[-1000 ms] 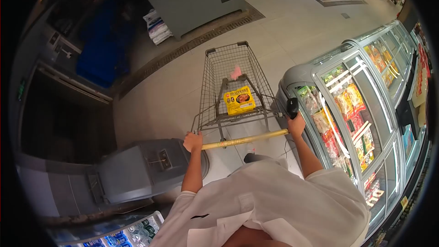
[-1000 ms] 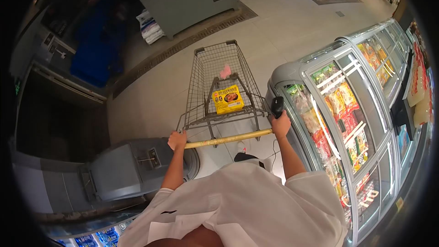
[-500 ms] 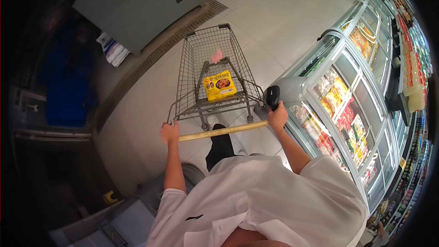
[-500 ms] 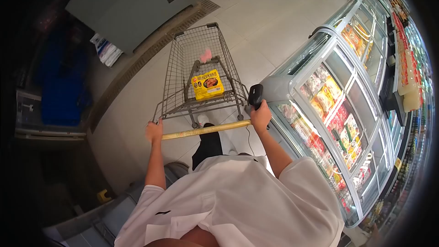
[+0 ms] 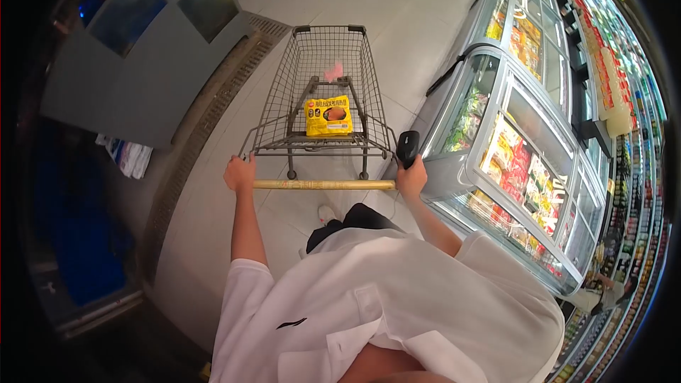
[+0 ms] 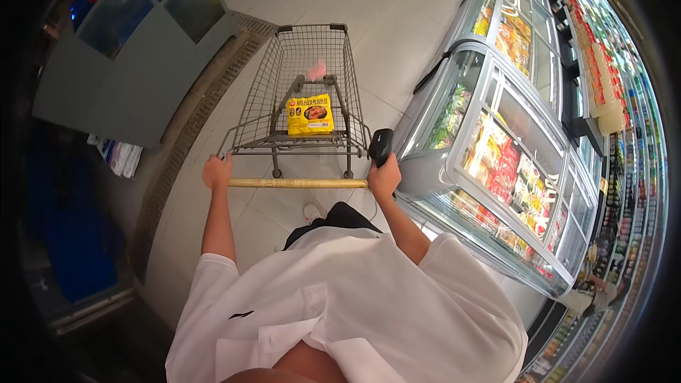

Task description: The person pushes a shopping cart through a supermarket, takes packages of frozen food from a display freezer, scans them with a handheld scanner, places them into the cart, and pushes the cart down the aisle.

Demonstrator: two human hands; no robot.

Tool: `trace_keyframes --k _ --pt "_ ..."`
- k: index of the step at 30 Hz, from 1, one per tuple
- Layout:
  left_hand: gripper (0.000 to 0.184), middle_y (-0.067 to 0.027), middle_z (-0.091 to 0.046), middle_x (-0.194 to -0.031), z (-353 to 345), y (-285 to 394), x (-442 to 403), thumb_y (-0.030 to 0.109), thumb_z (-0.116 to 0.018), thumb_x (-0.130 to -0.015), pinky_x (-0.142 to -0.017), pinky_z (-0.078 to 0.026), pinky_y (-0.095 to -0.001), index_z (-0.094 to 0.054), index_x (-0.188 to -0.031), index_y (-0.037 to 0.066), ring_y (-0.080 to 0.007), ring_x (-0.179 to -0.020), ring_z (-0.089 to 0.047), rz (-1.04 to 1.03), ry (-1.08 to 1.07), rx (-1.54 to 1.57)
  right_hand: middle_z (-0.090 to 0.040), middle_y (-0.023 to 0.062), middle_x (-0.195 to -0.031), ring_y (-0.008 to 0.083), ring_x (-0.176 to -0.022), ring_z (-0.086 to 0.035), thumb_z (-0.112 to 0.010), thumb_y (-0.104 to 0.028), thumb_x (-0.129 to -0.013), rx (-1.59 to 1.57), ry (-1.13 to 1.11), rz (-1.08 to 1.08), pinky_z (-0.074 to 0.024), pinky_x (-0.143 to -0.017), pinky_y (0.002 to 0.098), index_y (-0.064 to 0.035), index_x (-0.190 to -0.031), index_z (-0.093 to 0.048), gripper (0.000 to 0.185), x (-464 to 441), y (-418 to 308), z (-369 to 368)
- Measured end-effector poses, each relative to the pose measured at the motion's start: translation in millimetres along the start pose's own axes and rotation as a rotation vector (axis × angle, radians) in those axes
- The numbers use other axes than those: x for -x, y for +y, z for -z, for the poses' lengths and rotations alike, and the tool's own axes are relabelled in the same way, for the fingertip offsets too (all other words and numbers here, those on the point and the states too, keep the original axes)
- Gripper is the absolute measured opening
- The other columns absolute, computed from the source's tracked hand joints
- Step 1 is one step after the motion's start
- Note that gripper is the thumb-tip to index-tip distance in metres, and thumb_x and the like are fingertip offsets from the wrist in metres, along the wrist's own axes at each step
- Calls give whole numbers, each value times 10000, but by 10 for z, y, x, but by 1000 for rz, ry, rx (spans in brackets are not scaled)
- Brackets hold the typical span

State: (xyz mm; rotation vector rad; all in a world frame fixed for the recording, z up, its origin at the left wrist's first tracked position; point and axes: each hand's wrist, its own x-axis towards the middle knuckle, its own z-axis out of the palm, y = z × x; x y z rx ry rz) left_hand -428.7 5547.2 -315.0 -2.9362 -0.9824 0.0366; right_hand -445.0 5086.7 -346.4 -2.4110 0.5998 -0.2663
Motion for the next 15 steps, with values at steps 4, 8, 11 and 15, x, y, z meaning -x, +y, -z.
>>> trace_keyframes --k 4,8,11,15 --pt "520 -191 -721 -871 128 607 -422 519 -646 -856 -706 -566 -423 -687 -898 3 -332 -805 -713 -46 -25 1 -661 191 -863 434 -829 -639 -729 -175 -795 -7 10 -65 -496 -716 499 -51 -969 -557 274 -530 -67 -8" --pt "507 -191 -720 -851 209 1352 -919 508 -638 -861 -703 -564 -423 -699 -877 5 -333 -806 -713 -105 -19 26 -673 194 -849 430 -853 -650 -765 -253 -791 -25 64 -159 -494 -727 504 -47 -962 -572 331 -1072 -78 -88" --pt "507 -192 -720 -849 283 1786 -1170 508 -641 -859 -712 -561 -426 -702 -881 5 -334 -809 -713 -102 9 20 -684 195 -874 425 -863 -654 -759 -265 -794 -46 47 -176 -495 -737 503 -38 -972 -582 338 -1580 -111 -149" --pt "516 -195 -720 -872 420 2549 -1537 511 -646 -854 -745 -557 -436 -704 -911 1 -333 -829 -712 -114 -59 6 -676 190 -846 431 -807 -650 -753 -195 -775 -29 132 -238 -502 -717 507 -61 -963 -587 284 -2240 -198 -142"
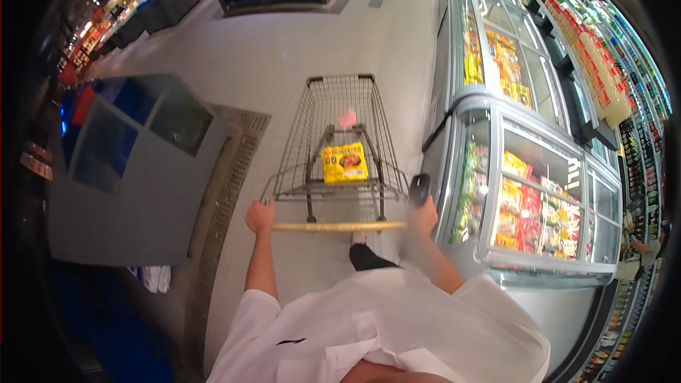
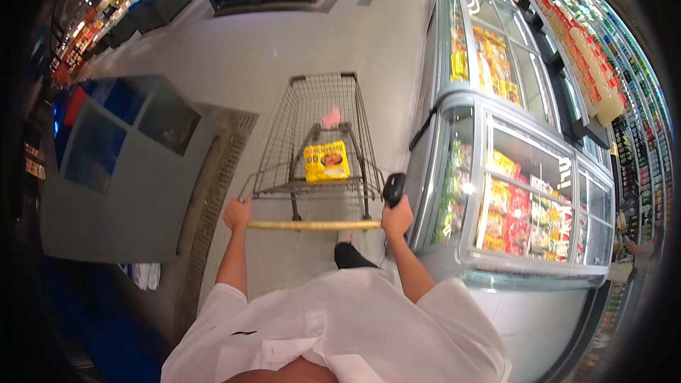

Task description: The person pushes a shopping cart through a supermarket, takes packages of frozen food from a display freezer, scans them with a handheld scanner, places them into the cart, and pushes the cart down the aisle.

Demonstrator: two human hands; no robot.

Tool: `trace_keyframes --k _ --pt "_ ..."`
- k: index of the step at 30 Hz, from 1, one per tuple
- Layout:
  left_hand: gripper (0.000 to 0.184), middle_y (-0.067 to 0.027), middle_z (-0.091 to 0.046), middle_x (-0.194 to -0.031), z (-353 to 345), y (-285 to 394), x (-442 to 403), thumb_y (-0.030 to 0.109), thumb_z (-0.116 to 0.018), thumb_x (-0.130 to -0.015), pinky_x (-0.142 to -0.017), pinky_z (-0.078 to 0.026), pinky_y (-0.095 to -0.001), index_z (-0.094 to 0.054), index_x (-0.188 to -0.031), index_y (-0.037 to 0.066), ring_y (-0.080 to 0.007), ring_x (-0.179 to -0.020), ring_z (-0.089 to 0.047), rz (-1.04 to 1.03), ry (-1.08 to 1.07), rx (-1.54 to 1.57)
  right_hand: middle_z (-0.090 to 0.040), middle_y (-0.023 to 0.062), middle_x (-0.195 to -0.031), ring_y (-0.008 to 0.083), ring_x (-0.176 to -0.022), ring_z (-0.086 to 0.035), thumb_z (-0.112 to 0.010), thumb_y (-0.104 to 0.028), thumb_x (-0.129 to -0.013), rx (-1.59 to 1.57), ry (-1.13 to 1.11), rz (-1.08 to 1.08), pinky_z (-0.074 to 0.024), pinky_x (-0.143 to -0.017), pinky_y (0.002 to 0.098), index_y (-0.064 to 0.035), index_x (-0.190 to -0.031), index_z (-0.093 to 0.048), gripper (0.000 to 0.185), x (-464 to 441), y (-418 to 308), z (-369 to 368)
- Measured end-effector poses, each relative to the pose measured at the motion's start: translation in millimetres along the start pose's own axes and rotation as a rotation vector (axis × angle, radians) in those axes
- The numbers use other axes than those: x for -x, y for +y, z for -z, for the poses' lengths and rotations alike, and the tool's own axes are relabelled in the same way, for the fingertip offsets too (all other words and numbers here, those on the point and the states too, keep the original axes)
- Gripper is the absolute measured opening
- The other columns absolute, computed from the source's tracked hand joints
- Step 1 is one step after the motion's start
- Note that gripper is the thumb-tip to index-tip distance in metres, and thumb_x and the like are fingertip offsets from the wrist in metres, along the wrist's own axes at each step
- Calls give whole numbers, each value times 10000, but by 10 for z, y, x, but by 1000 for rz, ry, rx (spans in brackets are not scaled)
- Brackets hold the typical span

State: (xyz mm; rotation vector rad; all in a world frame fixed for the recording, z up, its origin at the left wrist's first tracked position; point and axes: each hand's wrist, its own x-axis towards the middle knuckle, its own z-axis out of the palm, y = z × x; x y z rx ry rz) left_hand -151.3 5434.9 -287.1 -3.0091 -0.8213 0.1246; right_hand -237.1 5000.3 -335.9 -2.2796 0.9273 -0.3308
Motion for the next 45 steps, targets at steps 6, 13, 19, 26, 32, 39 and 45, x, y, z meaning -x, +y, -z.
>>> trace_keyframes --k 6,13,19,26,32,39,45 --pt "532 -192 -717 -907 123 865 -615 517 -648 -853 -783 -556 -434 -700 -940 -5 -334 -874 -705 -37 22 -8 -684 181 -845 428 -808 -655 -775 -199 -760 -54 37 -42 -505 -719 511 -64 -952 -598 295 -904 -174 -293" --pt "592 -198 -709 -987 145 2016 -1652 527 -640 -853 -823 -548 -429 -670 -1042 -33 -335 -940 -694 -127 -28 -26 -689 184 -851 423 -816 -662 -785 -226 -760 5 10 -114 -511 -731 513 -64 -944 -595 310 -2129 -558 -708" --pt "638 -212 -704 -998 252 3058 -2537 539 -644 -843 -823 -550 -424 -652 -1076 -55 -333 -932 -694 -140 -103 -1 -696 177 -855 417 -822 -668 -780 -223 -757 42 65 -99 -515 -747 512 -72 -961 -599 312 -3177 -903 -1146" --pt "632 -192 -698 -986 155 4249 -3826 545 -657 -832 -809 -551 -417 -634 -1058 -44 -329 -913 -695 -262 -63 -14 -705 185 -900 416 -867 -673 -780 -216 -735 115 63 -214 -525 -783 510 -67 -1004 -613 350 -4345 -1372 -1611" --pt "608 -194 -691 -988 258 5447 -4755 526 -667 -823 -801 -551 -419 -632 -1041 -41 -333 -907 -692 -337 -55 -19 -698 209 -912 424 -877 -669 -782 -208 -735 105 110 -246 -525 -783 513 -33 -988 -601 357 -5512 -1682 -2017" --pt "575 -195 -692 -966 89 6853 -5585 485 -661 -824 -786 -548 -435 -635 -1042 -46 -336 -891 -692 -380 3 5 -684 245 -850 449 -843 -661 -798 -229 -731 131 171 -284 -520 -767 532 -5 -933 -612 354 -7166 -1963 -2328" --pt "561 -198 -692 -970 -62 8093 -6197 482 -658 -825 -810 -537 -446 -639 -1033 -39 -339 -894 -692 -369 -30 6 -690 244 -849 445 -827 -669 -820 -263 -717 108 187 -291 -529 -743 528 -6 -964 -636 401 -8587 -2019 -2632"
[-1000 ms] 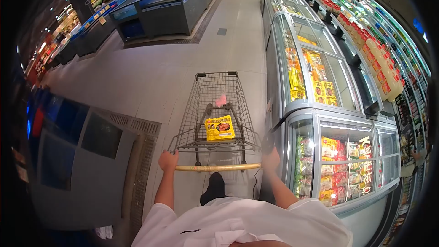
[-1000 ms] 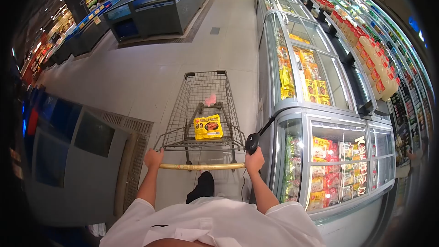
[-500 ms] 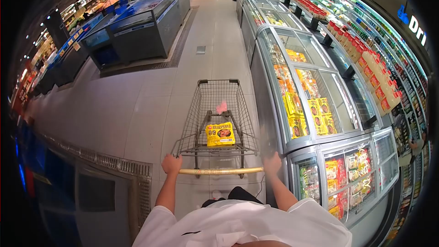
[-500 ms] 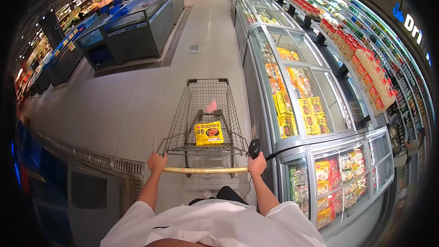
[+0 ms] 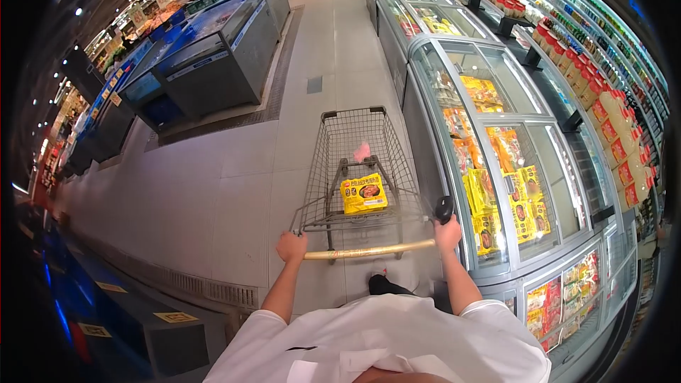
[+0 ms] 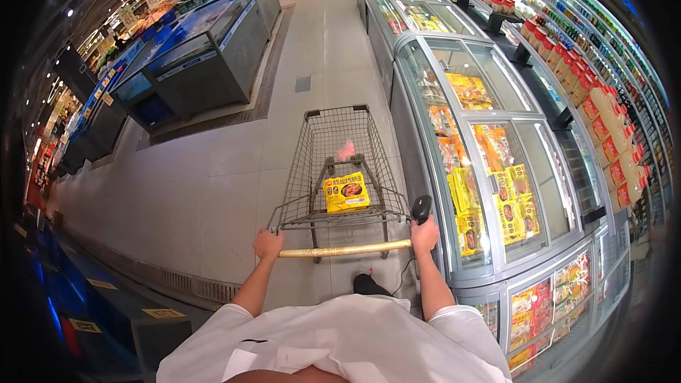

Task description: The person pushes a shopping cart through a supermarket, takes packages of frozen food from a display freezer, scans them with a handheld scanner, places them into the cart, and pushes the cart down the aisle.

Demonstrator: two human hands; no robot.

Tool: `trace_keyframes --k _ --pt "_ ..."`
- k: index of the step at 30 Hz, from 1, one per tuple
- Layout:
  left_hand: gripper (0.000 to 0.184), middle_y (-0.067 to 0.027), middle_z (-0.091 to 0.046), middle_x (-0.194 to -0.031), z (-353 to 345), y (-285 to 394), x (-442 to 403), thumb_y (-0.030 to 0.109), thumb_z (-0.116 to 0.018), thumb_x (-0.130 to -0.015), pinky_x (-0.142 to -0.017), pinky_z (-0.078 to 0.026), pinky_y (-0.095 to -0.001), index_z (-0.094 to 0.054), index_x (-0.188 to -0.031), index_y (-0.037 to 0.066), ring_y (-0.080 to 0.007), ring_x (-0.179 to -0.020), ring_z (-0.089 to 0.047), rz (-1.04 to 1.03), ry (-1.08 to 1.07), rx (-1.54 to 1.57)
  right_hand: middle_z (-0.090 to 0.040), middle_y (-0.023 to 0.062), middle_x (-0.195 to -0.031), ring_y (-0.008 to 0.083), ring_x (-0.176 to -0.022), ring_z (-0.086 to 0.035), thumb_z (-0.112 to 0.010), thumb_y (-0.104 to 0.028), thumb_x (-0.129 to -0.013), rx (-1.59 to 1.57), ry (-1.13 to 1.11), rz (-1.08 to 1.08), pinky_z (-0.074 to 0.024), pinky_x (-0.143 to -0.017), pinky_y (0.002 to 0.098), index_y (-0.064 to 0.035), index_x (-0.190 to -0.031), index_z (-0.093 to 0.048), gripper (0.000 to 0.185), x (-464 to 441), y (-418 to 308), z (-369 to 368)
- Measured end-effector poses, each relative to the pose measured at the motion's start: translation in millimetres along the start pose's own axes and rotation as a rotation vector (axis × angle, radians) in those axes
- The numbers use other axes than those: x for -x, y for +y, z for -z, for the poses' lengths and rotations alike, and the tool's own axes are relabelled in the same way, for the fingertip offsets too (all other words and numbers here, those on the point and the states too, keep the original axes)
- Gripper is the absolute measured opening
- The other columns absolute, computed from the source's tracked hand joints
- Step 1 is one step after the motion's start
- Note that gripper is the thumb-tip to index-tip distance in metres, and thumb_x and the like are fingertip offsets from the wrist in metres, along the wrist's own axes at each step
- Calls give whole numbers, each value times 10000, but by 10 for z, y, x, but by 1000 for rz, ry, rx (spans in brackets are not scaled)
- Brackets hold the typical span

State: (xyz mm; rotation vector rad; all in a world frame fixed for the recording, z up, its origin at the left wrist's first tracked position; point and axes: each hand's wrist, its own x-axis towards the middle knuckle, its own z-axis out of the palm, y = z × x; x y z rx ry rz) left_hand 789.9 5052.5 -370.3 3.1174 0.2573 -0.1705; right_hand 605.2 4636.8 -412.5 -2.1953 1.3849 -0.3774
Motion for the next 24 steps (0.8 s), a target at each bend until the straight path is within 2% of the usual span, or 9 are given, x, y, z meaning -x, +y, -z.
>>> trace_keyframes --k 5,10,13,18,21,24 --pt "559 -199 -694 -978 -42 769 -869 477 -661 -823 -798 -541 -454 -630 -1030 -42 -344 -887 -696 14 2 18 -696 238 -834 436 -820 -678 -795 -295 -748 3 -11 6 -532 -749 532 -27 -959 -645 373 -1001 -511 -384" --pt "564 -217 -688 -997 94 1530 -1710 482 -660 -828 -788 -550 -444 -620 -1022 -47 -342 -919 -693 -2 -3 -8 -696 237 -891 443 -872 -667 -779 -308 -744 41 -49 -1 -525 -791 523 -31 -1004 -640 404 -1919 -1027 -816" --pt "578 -217 -673 -1043 59 1833 -2344 472 -671 -827 -783 -561 -417 -592 -1064 -49 -326 -945 -690 -18 -49 -34 -697 235 -890 442 -868 -667 -766 -315 -762 55 -33 3 -526 -779 526 -35 -1002 -637 391 -2455 -1360 -1125" --pt "619 -200 -641 -1101 -88 2386 -3367 420 -718 -807 -793 -572 -387 -512 -1151 -52 -309 -925 -696 -170 -112 -167 -700 227 -885 440 -859 -668 -769 -321 -769 99 -30 5 -525 -761 525 -41 -1012 -632 395 -3136 -1891 -1462" --pt "614 -207 -640 -1098 -57 2707 -3872 411 -721 -807 -795 -573 -391 -516 -1145 -58 -309 -931 -696 -160 -101 -115 -702 194 -904 413 -860 -673 -809 -290 -741 85 57 21 -523 -742 507 -49 -979 -618 389 -3546 -2180 -1729" --pt "611 -203 -639 -1096 -60 2986 -4364 405 -717 -807 -788 -573 -390 -515 -1145 -62 -306 -934 -696 -174 -102 -125 -700 189 -900 416 -856 -669 -811 -287 -740 139 27 41 -520 -741 508 -55 -975 -616 384 -3923 -2432 -1982"
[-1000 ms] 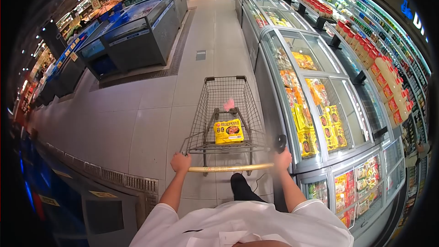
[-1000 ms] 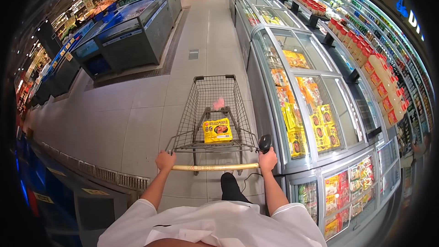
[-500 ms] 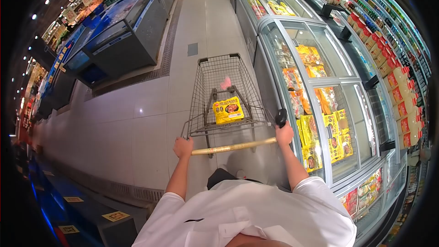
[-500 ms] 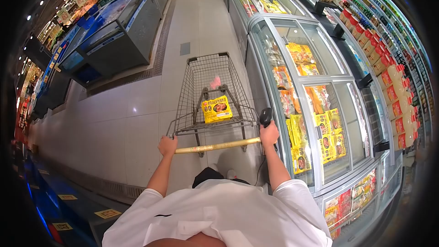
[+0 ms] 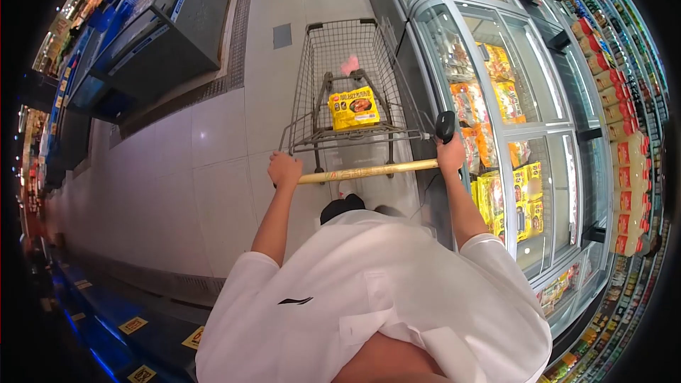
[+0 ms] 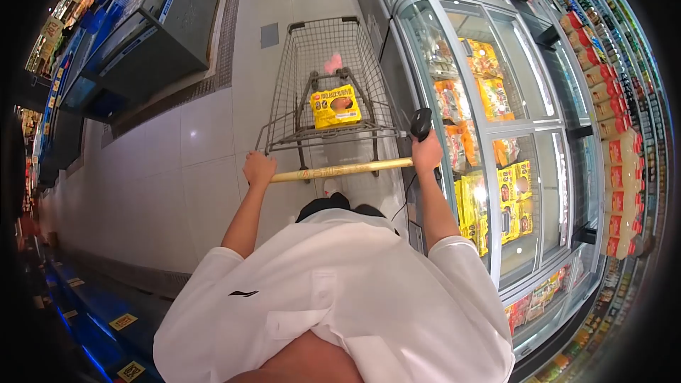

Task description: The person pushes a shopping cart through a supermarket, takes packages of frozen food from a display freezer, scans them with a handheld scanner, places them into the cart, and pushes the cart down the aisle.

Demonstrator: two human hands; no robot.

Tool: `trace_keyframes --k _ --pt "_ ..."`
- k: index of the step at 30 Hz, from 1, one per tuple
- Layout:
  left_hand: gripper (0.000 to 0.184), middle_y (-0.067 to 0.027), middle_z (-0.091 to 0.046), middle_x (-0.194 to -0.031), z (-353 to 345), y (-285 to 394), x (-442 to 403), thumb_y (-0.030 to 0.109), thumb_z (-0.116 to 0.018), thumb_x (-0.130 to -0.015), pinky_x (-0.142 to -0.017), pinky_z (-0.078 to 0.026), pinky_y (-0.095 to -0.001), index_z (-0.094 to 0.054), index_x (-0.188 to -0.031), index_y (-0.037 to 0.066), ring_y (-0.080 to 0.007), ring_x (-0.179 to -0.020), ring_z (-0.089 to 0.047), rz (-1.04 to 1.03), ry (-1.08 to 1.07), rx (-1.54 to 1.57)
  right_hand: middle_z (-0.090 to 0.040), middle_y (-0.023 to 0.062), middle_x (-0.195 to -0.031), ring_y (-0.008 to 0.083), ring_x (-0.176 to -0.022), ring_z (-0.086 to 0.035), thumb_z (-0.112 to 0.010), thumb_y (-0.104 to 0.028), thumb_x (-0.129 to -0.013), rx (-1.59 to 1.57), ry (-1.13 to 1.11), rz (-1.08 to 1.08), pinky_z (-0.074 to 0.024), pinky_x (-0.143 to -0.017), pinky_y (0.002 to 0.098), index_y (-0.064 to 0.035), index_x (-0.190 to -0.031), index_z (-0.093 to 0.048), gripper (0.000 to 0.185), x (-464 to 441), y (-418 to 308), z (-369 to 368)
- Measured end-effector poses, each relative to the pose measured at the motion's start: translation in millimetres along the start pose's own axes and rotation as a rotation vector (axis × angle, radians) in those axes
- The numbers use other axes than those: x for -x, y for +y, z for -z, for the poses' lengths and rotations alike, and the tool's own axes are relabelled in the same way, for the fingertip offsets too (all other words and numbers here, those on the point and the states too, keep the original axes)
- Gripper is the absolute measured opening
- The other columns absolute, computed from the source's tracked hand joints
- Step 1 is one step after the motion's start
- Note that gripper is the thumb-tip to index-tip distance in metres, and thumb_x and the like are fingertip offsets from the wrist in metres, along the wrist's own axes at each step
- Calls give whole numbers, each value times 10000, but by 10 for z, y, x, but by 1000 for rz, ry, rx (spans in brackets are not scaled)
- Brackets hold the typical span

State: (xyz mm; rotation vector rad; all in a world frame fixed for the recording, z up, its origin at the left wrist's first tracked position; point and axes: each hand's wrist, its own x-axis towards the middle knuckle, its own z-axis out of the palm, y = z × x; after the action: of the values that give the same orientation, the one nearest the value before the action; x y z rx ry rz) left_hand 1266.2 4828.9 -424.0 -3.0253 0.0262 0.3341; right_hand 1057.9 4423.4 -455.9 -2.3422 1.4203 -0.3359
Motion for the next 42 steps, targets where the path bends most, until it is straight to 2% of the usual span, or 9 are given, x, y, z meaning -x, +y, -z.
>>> trace_keyframes --k 4,10,12,13,17,21,27,38,42 --pt "613 -206 -635 -1102 149 310 -610 402 -715 -808 -785 -572 -394 -514 -1149 -65 -311 -936 -696 11 -52 29 -697 193 -885 420 -846 -668 -808 -273 -737 10 79 11 -520 -739 506 -51 -968 -611 376 -480 -294 -264" --pt "592 -210 -629 -1106 350 802 -1553 401 -714 -811 -807 -562 -415 -515 -1132 -56 -325 -954 -688 16 -94 14 -698 194 -861 421 -824 -670 -805 -281 -733 63 41 -37 -520 -722 518 -51 -956 -616 371 -1356 -768 -636" --pt "588 -209 -629 -1106 371 976 -1852 408 -717 -808 -807 -558 -422 -518 -1119 -49 -330 -964 -684 23 -71 44 -690 218 -841 438 -810 -662 -789 -398 -769 37 76 6 -510 -713 524 -45 -955 -643 425 -1684 -907 -797" --pt "588 -209 -629 -1106 384 1086 -2031 408 -717 -808 -807 -558 -422 -518 -1119 -49 -330 -964 -684 26 -75 43 -691 217 -844 435 -806 -662 -797 -406 -761 28 69 -8 -507 -708 520 -44 -955 -643 439 -1873 -975 -883" --pt "593 -205 -633 -1098 537 1441 -2665 421 -713 -808 -803 -555 -423 -524 -1119 -47 -334 -968 -680 33 -48 37 -692 181 -806 399 -766 -671 -824 -362 -725 33 95 48 -517 -678 496 -67 -925 -625 408 -2559 -1390 -1141" --pt "610 -198 -639 -1100 675 1893 -3336 442 -697 -813 -808 -553 -423 -528 -1141 -44 -340 -971 -678 53 -27 93 -692 186 -800 409 -764 -672 -840 -390 -708 13 65 18 -521 -672 496 -62 -924 -629 446 -3353 -1771 -1454" --pt "641 -218 -615 -1149 787 2467 -4305 454 -694 -809 -821 -547 -439 -518 -1165 -49 -356 -979 -673 97 -41 84 -698 187 -833 406 -795 -677 -873 -341 -652 9 64 69 -526 -694 498 -50 -945 -622 483 -4470 -2344 -1842" --pt "637 -223 -630 -1125 1113 3291 -6281 451 -706 -803 -831 -548 -446 -529 -1147 -54 -378 -965 -677 118 -47 71 -706 204 -843 417 -826 -682 -845 -401 -685 -20 -22 -7 -539 -722 508 -37 -959 -627 505 -6229 -3504 -2588" --pt "576 -223 -634 -1126 1253 3527 -7150 415 -691 -822 -824 -551 -448 -538 -1131 -46 -373 -961 -682 91 -42 36 -709 197 -872 400 -803 -689 -846 -301 -695 -39 -2 7 -542 -720 497 -38 -971 -643 433 -6774 -4002 -2845"
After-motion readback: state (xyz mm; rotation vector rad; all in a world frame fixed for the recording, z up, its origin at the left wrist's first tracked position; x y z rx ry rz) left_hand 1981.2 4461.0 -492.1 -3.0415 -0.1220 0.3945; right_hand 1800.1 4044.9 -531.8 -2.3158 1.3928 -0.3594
